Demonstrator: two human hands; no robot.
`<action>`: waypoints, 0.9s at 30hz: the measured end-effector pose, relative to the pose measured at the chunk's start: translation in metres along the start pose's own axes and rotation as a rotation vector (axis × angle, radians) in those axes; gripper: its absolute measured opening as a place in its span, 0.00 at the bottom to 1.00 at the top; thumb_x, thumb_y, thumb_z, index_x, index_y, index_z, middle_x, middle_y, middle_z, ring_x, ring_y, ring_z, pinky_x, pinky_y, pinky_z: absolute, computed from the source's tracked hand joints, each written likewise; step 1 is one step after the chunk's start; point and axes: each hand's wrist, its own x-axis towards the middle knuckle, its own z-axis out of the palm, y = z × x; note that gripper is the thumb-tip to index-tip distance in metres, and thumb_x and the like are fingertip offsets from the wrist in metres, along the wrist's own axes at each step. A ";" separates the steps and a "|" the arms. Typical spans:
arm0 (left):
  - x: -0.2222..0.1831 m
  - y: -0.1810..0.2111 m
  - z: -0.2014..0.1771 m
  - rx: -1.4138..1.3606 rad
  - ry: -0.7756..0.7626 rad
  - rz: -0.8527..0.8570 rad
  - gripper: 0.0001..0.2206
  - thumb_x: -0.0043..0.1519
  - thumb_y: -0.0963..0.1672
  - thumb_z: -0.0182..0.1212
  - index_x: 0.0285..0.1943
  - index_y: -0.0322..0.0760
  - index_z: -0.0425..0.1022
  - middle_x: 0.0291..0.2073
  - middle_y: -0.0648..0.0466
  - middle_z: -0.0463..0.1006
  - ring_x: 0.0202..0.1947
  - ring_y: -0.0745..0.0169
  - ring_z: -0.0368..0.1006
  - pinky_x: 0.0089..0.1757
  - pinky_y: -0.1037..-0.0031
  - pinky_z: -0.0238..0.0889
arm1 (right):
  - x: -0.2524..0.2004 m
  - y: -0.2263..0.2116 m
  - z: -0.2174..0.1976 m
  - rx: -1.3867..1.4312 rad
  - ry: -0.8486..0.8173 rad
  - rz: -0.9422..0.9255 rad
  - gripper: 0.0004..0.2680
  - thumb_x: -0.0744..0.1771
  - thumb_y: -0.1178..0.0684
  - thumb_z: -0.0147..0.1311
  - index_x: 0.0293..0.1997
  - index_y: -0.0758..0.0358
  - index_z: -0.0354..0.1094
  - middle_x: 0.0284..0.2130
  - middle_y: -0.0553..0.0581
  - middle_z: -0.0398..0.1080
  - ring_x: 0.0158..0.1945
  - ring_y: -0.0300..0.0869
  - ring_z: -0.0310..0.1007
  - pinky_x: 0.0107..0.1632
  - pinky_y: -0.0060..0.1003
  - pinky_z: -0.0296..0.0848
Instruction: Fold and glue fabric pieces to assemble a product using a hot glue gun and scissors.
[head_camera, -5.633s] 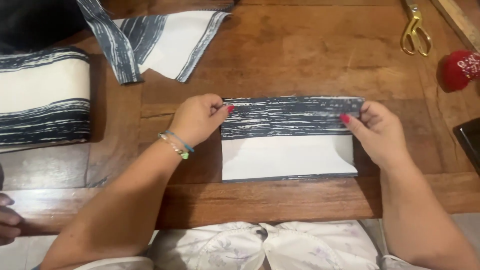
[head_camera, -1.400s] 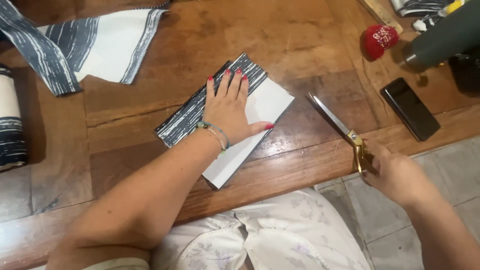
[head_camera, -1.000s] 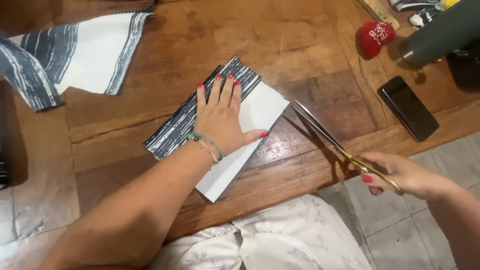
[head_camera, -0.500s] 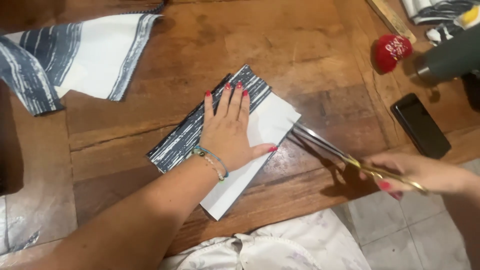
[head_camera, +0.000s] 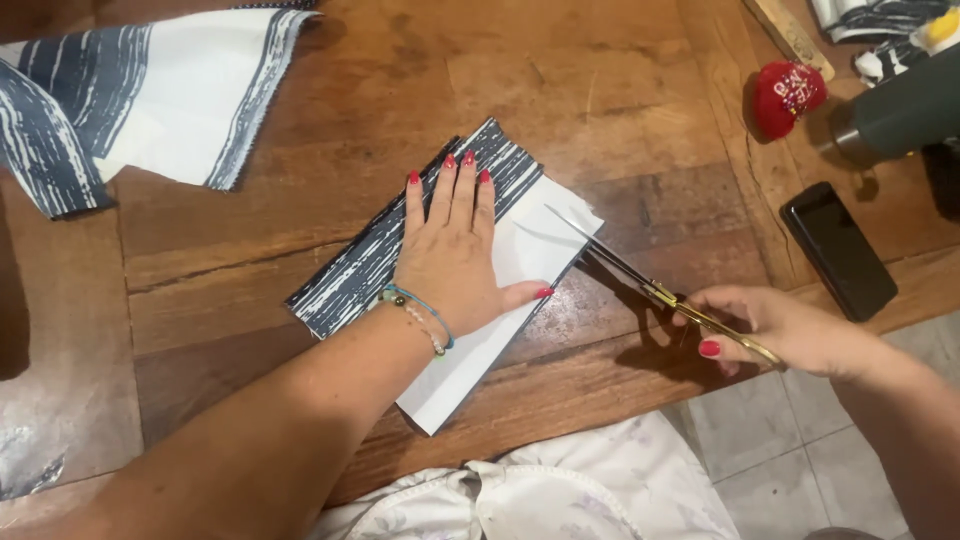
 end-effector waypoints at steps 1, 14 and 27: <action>-0.001 0.000 0.001 -0.011 -0.010 0.003 0.62 0.49 0.77 0.40 0.78 0.30 0.49 0.76 0.37 0.49 0.77 0.40 0.38 0.69 0.40 0.22 | 0.001 0.003 0.001 0.040 0.008 -0.028 0.26 0.57 0.46 0.65 0.62 0.54 0.76 0.27 0.61 0.80 0.31 0.46 0.77 0.43 0.42 0.80; -0.001 0.001 0.001 0.039 -0.043 -0.011 0.62 0.49 0.78 0.36 0.79 0.32 0.48 0.77 0.39 0.49 0.77 0.40 0.38 0.69 0.40 0.21 | -0.006 -0.023 0.011 -0.233 0.095 0.027 0.43 0.49 0.25 0.54 0.73 0.46 0.57 0.73 0.51 0.58 0.75 0.48 0.58 0.76 0.54 0.54; 0.001 0.001 0.001 0.026 -0.058 -0.018 0.63 0.48 0.78 0.36 0.79 0.33 0.48 0.77 0.38 0.48 0.77 0.40 0.37 0.69 0.39 0.19 | -0.001 -0.016 0.012 -0.124 0.195 -0.011 0.17 0.58 0.44 0.66 0.49 0.53 0.81 0.44 0.50 0.88 0.44 0.41 0.85 0.59 0.40 0.77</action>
